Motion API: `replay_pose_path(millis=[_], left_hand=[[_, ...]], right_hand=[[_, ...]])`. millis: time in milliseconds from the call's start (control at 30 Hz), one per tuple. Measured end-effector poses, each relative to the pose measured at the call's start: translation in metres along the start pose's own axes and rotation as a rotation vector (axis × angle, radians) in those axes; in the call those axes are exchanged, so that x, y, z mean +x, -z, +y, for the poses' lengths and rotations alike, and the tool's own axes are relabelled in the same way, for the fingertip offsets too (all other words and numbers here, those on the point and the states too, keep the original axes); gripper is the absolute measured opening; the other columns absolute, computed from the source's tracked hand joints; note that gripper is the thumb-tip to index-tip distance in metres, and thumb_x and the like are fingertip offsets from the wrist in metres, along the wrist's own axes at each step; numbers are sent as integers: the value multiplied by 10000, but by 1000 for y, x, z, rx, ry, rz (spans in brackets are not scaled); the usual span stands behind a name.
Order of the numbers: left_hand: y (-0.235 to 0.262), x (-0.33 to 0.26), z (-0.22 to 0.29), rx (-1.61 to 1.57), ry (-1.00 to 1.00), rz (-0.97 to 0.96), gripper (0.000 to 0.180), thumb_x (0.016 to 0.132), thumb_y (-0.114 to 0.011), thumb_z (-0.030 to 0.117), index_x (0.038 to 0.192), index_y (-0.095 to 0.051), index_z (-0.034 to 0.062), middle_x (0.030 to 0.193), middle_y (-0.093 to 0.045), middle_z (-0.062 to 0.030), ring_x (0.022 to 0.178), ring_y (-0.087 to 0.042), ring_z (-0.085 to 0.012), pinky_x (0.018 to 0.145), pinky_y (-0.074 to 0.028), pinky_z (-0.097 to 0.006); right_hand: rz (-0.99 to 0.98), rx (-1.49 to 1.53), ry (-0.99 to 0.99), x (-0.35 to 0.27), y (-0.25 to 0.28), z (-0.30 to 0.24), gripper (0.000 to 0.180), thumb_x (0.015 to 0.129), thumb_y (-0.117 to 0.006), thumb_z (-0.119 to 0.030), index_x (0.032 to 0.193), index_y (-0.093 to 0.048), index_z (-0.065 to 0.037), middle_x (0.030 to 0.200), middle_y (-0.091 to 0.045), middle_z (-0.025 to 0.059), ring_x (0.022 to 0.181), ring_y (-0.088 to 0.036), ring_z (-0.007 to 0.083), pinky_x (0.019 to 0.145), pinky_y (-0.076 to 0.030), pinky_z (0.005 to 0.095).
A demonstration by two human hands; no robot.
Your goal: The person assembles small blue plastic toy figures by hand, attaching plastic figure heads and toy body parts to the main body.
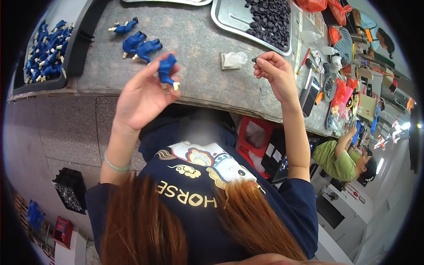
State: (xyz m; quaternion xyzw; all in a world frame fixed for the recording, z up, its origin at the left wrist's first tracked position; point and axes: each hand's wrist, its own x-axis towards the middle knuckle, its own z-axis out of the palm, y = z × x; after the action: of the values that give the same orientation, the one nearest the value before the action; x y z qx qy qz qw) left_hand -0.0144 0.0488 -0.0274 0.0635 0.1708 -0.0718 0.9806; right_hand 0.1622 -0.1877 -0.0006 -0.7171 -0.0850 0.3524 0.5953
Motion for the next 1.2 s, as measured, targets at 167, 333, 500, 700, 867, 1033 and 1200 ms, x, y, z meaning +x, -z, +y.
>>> replay_pose_path(millis=[167,333,500,700,867,1033,1200], left_hand=[[19,12,-37,-75,118,-77,289,851,-461,203,1083,-460,31,883,-527,-56,784,-500,-143,664,-430,-269],[17,10,-44,-135,161,4,313,855,-452,204,1099,-435,9,881,-514,-57,784,-482,-148,676,-418,-283],[17,9,-43,-90,154,-24,390,858,-444,224,1145,-384,-32,897,-511,-65,795,-474,-157,704,-403,-287],[12,10,-41,-49,190,6,233,839,-490,185,1030,-486,53,894,-533,-50,836,-504,-145,692,-421,-278],[10,12,-45,-16,121,-10,252,830,-501,158,1045,-465,33,912,-541,-53,830,-509,-137,709,-416,-286],[22,16,-47,22,135,-66,297,844,-461,157,1107,-432,23,976,-520,-60,904,-493,-170,753,-415,-304],[11,19,-52,78,114,-42,284,842,-466,163,1080,-443,10,967,-525,-66,938,-492,-176,780,-413,-312]], right_hand=[[-3,8,-39,3,1,7,114,793,-540,-101,843,-514,-2,710,-547,46,614,-508,90,568,-408,205],[-20,-71,5,11,-2,8,93,801,-532,-90,841,-513,-7,712,-536,36,605,-488,79,559,-391,193],[-30,-205,62,12,-7,4,93,794,-536,-86,836,-525,-4,702,-534,31,604,-478,72,562,-380,193],[4,-240,42,9,-4,2,117,772,-553,-106,810,-537,5,685,-548,33,601,-480,68,563,-380,199],[21,-140,59,7,-4,3,124,772,-553,-102,822,-534,10,689,-547,38,600,-485,76,562,-383,200],[4,-105,16,5,2,8,123,770,-555,-94,826,-531,13,696,-549,47,601,-489,81,560,-387,200],[70,173,75,-11,4,-4,94,785,-537,-75,831,-526,7,701,-547,53,604,-500,98,558,-394,207]])
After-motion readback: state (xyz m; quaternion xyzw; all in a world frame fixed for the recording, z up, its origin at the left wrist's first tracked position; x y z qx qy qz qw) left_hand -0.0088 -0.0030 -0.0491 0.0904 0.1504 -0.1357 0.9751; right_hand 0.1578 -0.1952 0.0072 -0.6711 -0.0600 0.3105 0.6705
